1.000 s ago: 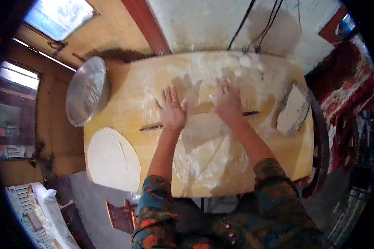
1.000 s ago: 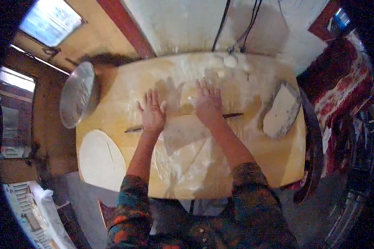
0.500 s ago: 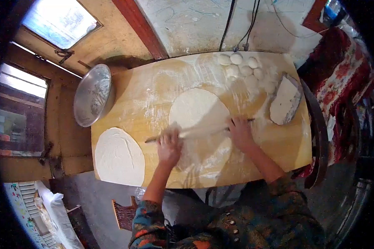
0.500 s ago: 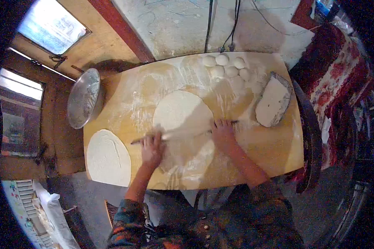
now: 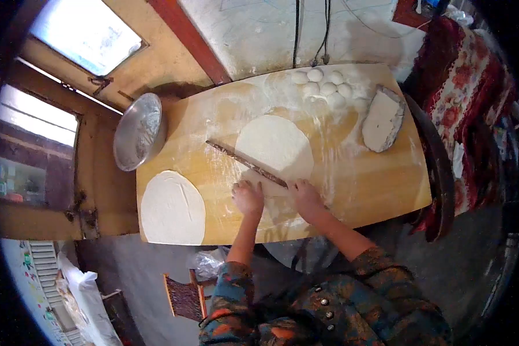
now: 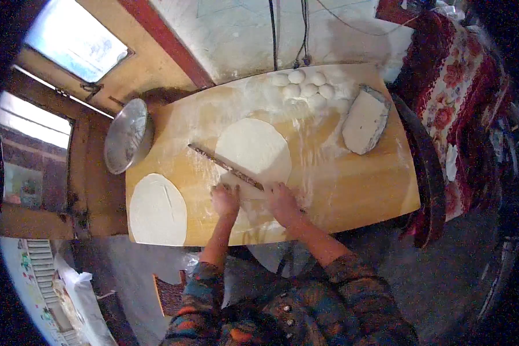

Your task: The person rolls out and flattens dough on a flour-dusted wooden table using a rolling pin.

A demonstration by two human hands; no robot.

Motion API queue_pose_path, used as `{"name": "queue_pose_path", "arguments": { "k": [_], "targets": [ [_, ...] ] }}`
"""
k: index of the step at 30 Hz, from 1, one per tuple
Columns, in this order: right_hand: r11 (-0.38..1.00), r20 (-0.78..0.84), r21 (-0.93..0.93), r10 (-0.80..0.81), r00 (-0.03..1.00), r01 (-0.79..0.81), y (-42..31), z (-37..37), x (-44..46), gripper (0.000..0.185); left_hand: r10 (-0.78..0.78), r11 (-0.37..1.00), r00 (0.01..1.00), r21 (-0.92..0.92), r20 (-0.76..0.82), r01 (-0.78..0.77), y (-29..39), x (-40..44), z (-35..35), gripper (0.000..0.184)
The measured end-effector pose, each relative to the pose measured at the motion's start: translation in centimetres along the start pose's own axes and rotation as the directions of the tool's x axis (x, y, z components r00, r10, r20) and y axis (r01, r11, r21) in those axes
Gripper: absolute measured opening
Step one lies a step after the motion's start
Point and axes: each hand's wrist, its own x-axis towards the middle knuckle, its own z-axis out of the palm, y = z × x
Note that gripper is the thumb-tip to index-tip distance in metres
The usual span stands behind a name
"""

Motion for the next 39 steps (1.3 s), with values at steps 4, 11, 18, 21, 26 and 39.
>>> {"name": "queue_pose_path", "arguments": {
  "k": [4,11,18,21,26,39],
  "targets": [
    [0.995,0.009,-0.089,0.046,0.999,-0.045,0.3,0.5,0.1,0.044,-0.066,0.878,0.967,-0.447,0.245,0.173,0.9,1.5,-0.2,0.027],
    [0.988,-0.086,-0.08,-0.141,0.986,0.134,0.2,2.9,5.5,0.035,0.676,0.733,0.737,-0.107,0.012,-0.671,1.6,5.3,-0.2,0.041],
    [0.959,-0.061,0.031,-0.28,0.958,0.282,-1.1,1.6,3.6,0.03,0.767,0.636,0.638,0.048,0.068,-0.77,-2.9,2.5,-3.1,0.034],
    [0.93,-0.074,-0.03,-0.368,0.927,0.367,-1.6,1.5,2.8,0.027,0.758,0.644,0.647,0.062,0.083,-0.763,-4.2,0.8,-3.9,0.033],
    [0.88,0.075,-0.032,-0.471,0.879,0.474,-0.8,-0.2,2.3,0.023,0.743,0.668,0.658,-0.068,0.123,-0.741,-4.8,-1.2,-4.5,0.035],
    [0.925,0.213,-0.234,-0.25,0.945,0.298,1.5,-1.2,-9.3,0.063,0.796,0.604,0.572,-0.204,0.198,-0.77,-1.2,-8.8,-2.8,0.043]
  ]
}}
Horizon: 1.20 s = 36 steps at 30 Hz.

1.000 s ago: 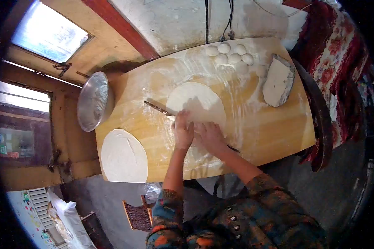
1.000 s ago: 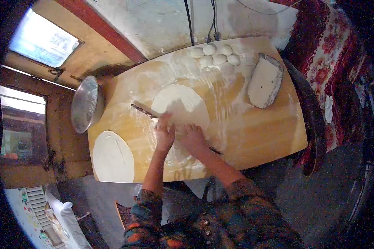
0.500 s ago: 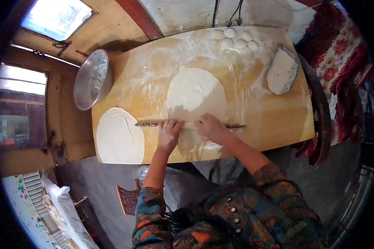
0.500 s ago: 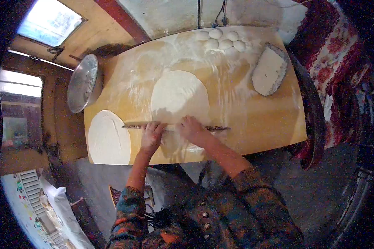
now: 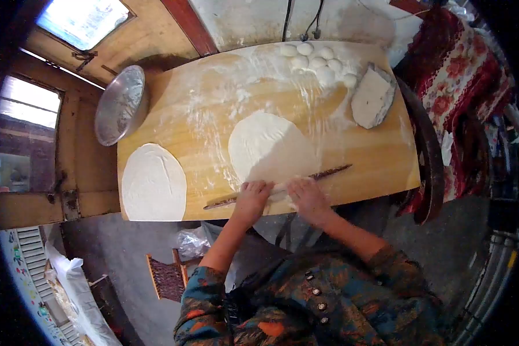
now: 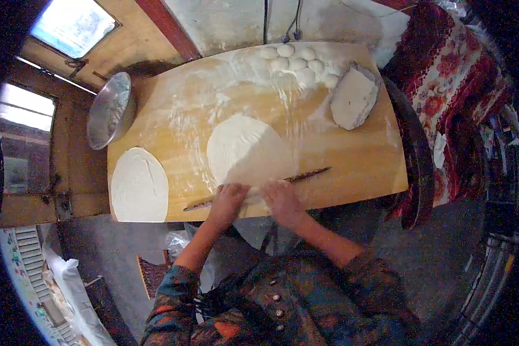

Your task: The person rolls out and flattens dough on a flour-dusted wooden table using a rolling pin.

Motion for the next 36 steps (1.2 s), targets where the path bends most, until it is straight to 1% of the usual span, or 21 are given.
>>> {"name": "queue_pose_path", "arguments": {
  "k": [4,7,9,10,13,14,15,16,17,19,20,21,23,24,26,27,28,29,30,33,36],
  "targets": [
    [0.99,-0.029,-0.006,0.137,0.99,-0.138,0.5,1.2,5.1,0.073,-0.108,0.991,0.989,0.069,-0.105,0.116,0.2,0.3,-1.0,0.045],
    [0.978,-0.033,0.006,0.209,0.977,-0.209,0.9,-1.5,6.9,0.067,-0.16,0.984,0.98,0.055,-0.117,0.167,0.2,0.9,-1.7,0.049],
    [0.98,0.077,-0.004,0.198,0.977,-0.198,1.6,-1.6,5.1,0.067,-0.209,0.977,0.974,0.031,-0.092,0.212,0.4,0.0,-0.5,0.053],
    [0.981,0.137,-0.005,0.192,0.972,-0.193,2.0,-1.3,4.4,0.067,-0.19,0.982,0.98,-0.004,-0.064,0.19,0.8,-0.1,-0.2,0.06],
    [0.966,-0.06,-0.216,0.133,0.989,-0.143,3.9,0.5,6.6,0.069,-0.302,0.953,0.95,0.028,0.078,0.3,-0.2,2.6,0.5,0.07],
    [0.964,-0.08,-0.185,0.179,0.981,-0.191,5.3,1.1,8.6,0.069,-0.304,0.95,0.952,0.082,0.025,0.301,-2.2,4.2,1.1,0.075],
    [0.959,-0.1,-0.152,0.224,0.969,-0.237,6.9,-0.1,12.4,0.07,-0.362,0.921,0.932,0.155,0.006,0.357,-2.9,8.1,-1.6,0.072],
    [0.952,-0.114,-0.116,0.27,0.956,-0.282,8.1,-1.0,14.8,0.07,-0.363,0.917,0.921,0.122,-0.142,0.38,-5.5,10.4,-0.7,0.072],
    [0.949,-0.116,-0.07,0.299,0.947,-0.308,9.0,-1.1,15.9,0.069,-0.335,0.894,0.906,0.217,-0.258,0.393,-7.3,12.9,-1.1,0.071],
    [0.946,-0.144,-0.016,0.317,0.937,-0.323,10.5,-1.3,17.1,0.067,-0.351,0.871,0.893,0.253,-0.281,0.422,-8.4,14.7,-1.7,0.07],
    [0.95,-0.161,-0.008,0.306,0.938,-0.311,11.2,-1.0,16.8,0.066,-0.378,0.882,0.908,0.228,-0.184,0.413,-8.0,14.0,-1.8,0.07],
    [0.964,-0.048,-0.023,0.265,0.963,-0.266,10.4,-1.9,14.7,0.065,-0.401,0.891,0.913,0.2,-0.076,0.408,-6.8,11.9,-1.6,0.071],
    [0.984,0.172,-0.059,0.176,0.969,-0.168,9.0,-2.0,9.5,0.066,-0.325,0.937,0.945,0.129,-0.026,0.326,-4.6,6.3,-0.5,0.071],
    [0.991,0.264,-0.082,0.126,0.956,-0.108,9.0,-1.3,8.2,0.067,-0.337,0.933,0.942,0.137,-0.002,0.334,-5.0,6.0,0.0,0.072],
    [0.98,0.306,-0.13,0.185,0.934,-0.151,9.7,-3.6,12.2,0.066,-0.347,0.928,0.937,0.158,0.04,0.336,-6.1,6.1,0.5,0.073],
    [0.966,0.082,-0.161,0.219,0.972,-0.204,11.3,-2.5,15.6,0.068,-0.319,0.912,0.947,0.265,-0.027,0.314,-8.6,9.4,-1.3,0.075],
    [0.947,-0.154,-0.183,0.237,0.959,-0.263,13.5,-1.5,19.4,0.071,-0.331,0.885,0.923,0.276,-0.196,0.376,-12.7,13.0,-1.8,0.071],
    [0.937,-0.243,-0.131,0.286,0.927,-0.323,15.9,-2.1,22.7,0.069,-0.319,0.856,0.871,0.281,-0.374,0.434,-16.5,16.5,-2.3,0.067],
    [0.923,-0.343,-0.079,0.33,0.88,-0.377,17.9,-3.1,25.6,0.068,-0.336,0.815,0.831,0.305,-0.444,0.493,-17.2,19.5,-5.3,0.059],
    [0.928,0.002,0.115,0.358,0.934,-0.356,18.5,-10.2,24.6,0.063,-0.373,0.888,0.858,0.131,-0.354,0.441,-19.8,19.7,-8.4,0.05],
    [0.976,-0.2,0.0,0.214,0.956,-0.218,21.4,-5.2,24.2,0.057,-0.317,0.877,0.885,0.251,-0.341,0.41,-21.9,18.4,-6.9,0.042]
  ]
}}
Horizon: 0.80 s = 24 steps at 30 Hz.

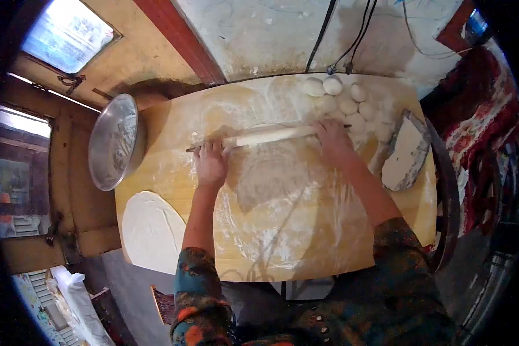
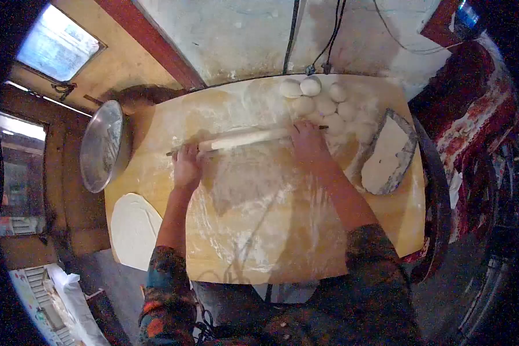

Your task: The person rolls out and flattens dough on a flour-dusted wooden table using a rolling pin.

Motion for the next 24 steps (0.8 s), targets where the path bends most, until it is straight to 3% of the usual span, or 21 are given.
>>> {"name": "queue_pose_path", "arguments": {
  "k": [3,6,12,16,18,19,21,22,24],
  "targets": [
    [0.998,-0.057,-0.058,0.024,0.998,-0.027,-0.1,0.4,-2.1,0.052,-0.029,0.999,0.999,0.033,-0.016,0.03,1.0,-2.3,-0.3,0.041],
    [0.995,0.085,-0.016,0.099,0.991,-0.098,-1.7,0.2,-6.5,0.05,0.03,0.999,0.999,0.009,0.032,-0.031,1.3,-6.5,-1.0,0.042],
    [0.994,-0.04,-0.083,-0.076,0.996,0.072,-5.7,0.2,-18.6,0.04,0.044,0.998,0.994,0.05,0.105,-0.049,3.3,-18.0,-4.6,0.039],
    [0.981,0.088,0.096,-0.177,0.98,0.168,-8.0,0.1,-25.3,0.036,0.157,0.983,0.983,0.077,0.099,-0.165,4.1,-24.5,-5.5,0.032],
    [0.95,0.061,0.206,-0.252,0.966,0.235,-8.2,-0.9,-26.1,0.035,-0.093,0.993,0.995,0.063,-0.029,0.095,4.7,-23.9,-6.0,0.034],
    [0.964,0.055,0.203,-0.187,0.981,0.172,-8.9,-0.5,-26.2,0.037,-0.219,0.974,0.972,0.043,-0.083,0.223,5.3,-23.3,-6.4,0.035],
    [0.979,0.04,0.197,-0.053,0.998,0.045,-11.3,0.9,-25.1,0.039,-0.383,0.91,0.923,-0.181,-0.021,0.373,5.5,-21.6,-5.1,0.038],
    [0.955,0.047,0.292,0.04,0.998,-0.052,-12.9,1.3,-23.9,0.039,-0.454,0.851,0.891,-0.285,0.021,0.441,5.5,-20.5,-4.1,0.04],
    [0.905,0.031,0.398,0.153,0.988,-0.152,-15.4,2.0,-21.9,0.038,-0.437,0.893,0.898,-0.094,0.05,0.44,7.2,-19.1,-1.2,0.039]
  ]
}}
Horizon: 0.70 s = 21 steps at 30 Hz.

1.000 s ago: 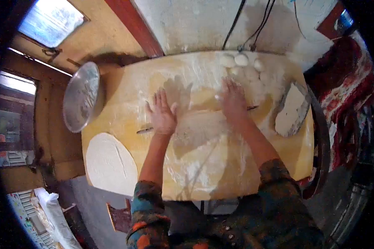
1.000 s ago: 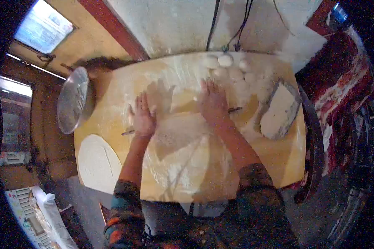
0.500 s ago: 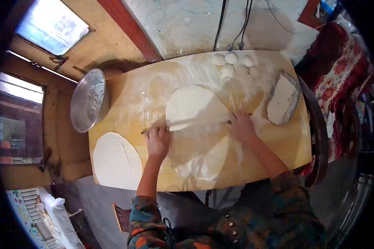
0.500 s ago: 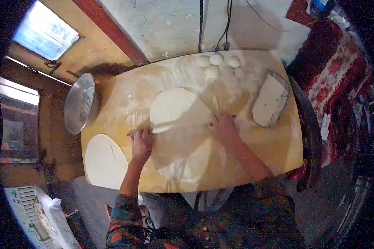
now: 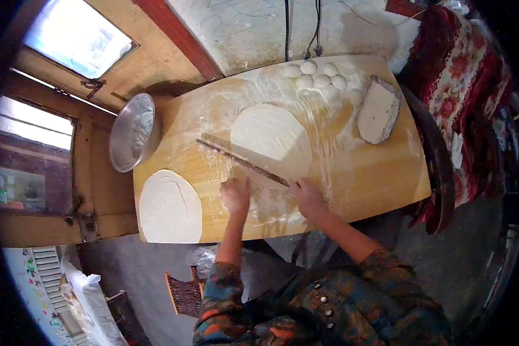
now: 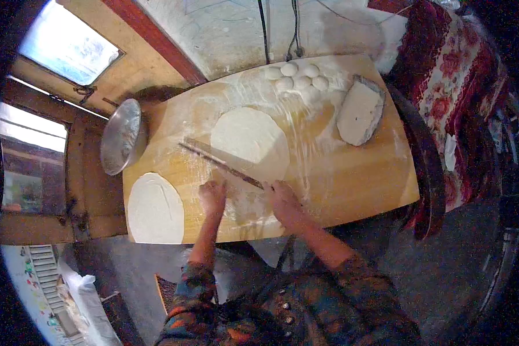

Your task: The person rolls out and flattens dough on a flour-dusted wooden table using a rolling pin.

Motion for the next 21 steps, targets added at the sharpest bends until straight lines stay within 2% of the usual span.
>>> {"name": "queue_pose_path", "arguments": {
  "k": [1,3,4,6,7,8,9,11,14,17,18,21],
  "targets": [
    [1.0,-0.037,0.015,0.006,0.999,-0.006,-0.6,0.7,0.5,0.038,0.008,0.995,1.0,0.098,0.017,-0.009,1.4,0.3,0.5,0.038],
    [0.98,-0.145,-0.148,-0.156,0.977,0.135,-0.5,1.5,1.0,0.041,-0.057,0.998,0.994,0.028,0.092,0.055,3.6,0.4,-0.2,0.034],
    [0.991,-0.062,-0.113,-0.085,0.994,0.078,-0.9,0.6,1.1,0.04,-0.094,0.995,0.987,-0.005,0.133,0.095,4.5,0.5,-0.5,0.032],
    [0.997,0.116,-0.055,0.053,0.992,-0.047,-1.2,-1.2,1.0,0.044,-0.094,0.968,0.97,-0.208,0.224,0.141,3.9,1.6,-0.3,0.028],
    [0.996,0.08,-0.087,0.027,0.996,-0.02,-0.8,-0.9,1.1,0.045,-0.084,0.937,0.96,-0.305,0.266,0.167,3.8,2.5,0.0,0.026],
    [0.993,0.044,-0.119,0.001,0.999,0.004,-0.3,-0.5,1.2,0.046,-0.083,0.69,0.936,-0.658,0.342,0.302,3.5,3.3,1.3,0.018],
    [0.988,0.01,-0.152,-0.027,1.0,0.028,0.0,-0.1,1.3,0.047,-0.055,0.646,0.951,-0.715,0.305,0.267,4.9,3.9,0.8,0.016],
    [0.995,-0.006,-0.087,-0.04,0.999,0.039,-0.5,-0.9,2.5,0.049,-0.013,0.545,0.975,-0.816,0.223,0.194,8.3,4.6,-1.1,0.014],
    [0.996,-0.019,-0.025,-0.081,0.997,0.08,-0.5,-0.6,4.0,0.052,0.08,0.786,0.992,-0.606,-0.093,-0.121,6.3,6.1,-0.7,0.015],
    [0.991,-0.005,-0.032,-0.128,0.992,0.128,-1.4,-1.0,5.0,0.052,0.124,0.834,0.975,-0.513,-0.186,-0.204,3.3,5.5,-0.4,0.02],
    [0.988,0.006,-0.043,-0.147,0.989,0.147,-1.6,-1.2,5.2,0.052,0.082,0.871,0.988,-0.471,-0.134,-0.136,2.8,4.8,-1.0,0.025],
    [0.973,-0.1,-0.124,-0.206,0.973,0.193,-0.8,1.1,5.3,0.039,0.048,0.927,0.999,-0.373,0.001,-0.045,2.0,2.4,-2.2,0.029]
  ]
}}
